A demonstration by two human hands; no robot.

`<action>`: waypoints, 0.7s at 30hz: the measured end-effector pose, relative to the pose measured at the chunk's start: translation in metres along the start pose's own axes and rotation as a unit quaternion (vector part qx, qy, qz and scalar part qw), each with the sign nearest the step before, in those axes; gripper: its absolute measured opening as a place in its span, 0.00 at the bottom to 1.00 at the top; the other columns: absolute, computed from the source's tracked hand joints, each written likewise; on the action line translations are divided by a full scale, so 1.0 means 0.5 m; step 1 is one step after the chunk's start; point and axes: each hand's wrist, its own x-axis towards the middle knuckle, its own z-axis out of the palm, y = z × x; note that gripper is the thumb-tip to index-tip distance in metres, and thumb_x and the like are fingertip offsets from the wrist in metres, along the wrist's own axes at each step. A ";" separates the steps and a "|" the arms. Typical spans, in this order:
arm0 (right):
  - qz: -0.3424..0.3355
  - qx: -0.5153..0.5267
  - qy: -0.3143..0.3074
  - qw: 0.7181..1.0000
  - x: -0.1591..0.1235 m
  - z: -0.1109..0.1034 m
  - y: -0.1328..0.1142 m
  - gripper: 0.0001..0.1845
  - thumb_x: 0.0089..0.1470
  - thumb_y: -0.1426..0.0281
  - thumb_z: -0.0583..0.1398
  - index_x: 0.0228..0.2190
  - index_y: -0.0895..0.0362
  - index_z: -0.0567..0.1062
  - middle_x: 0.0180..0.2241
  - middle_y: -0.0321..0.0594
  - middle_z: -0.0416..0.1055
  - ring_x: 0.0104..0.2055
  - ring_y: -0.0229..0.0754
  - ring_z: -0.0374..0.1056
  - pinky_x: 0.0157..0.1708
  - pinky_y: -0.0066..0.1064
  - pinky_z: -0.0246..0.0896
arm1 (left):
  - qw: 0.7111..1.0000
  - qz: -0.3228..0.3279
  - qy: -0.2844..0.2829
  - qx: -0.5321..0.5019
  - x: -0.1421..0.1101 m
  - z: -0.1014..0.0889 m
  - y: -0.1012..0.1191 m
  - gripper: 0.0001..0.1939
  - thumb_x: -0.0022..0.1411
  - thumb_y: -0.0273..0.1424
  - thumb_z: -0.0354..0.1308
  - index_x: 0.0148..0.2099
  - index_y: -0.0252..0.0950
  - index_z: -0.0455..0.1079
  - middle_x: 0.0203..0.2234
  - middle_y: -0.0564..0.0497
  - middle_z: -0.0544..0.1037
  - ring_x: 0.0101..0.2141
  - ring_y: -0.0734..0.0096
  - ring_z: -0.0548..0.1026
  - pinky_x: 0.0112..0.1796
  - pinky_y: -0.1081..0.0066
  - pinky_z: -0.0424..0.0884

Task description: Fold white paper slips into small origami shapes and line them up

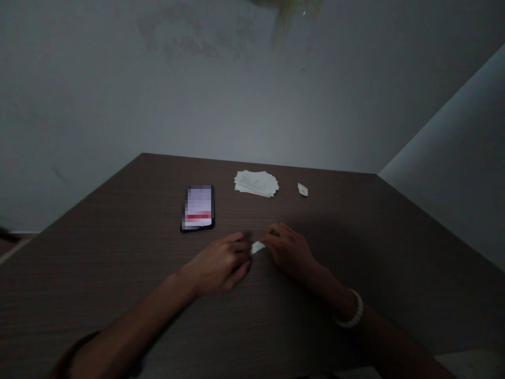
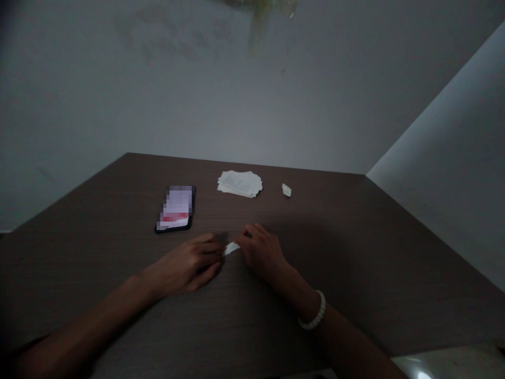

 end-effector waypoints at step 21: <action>-0.116 -0.028 -0.024 0.993 -0.037 -0.032 0.044 0.13 0.54 0.74 0.57 0.42 0.52 0.75 0.37 0.40 0.67 0.39 0.41 0.59 0.29 0.29 0.50 | 0.998 -0.036 0.012 0.047 -0.005 -0.002 0.006 0.13 0.66 0.28 0.48 0.36 0.35 0.74 0.35 0.47 0.77 0.39 0.63 0.70 0.38 0.65 0.69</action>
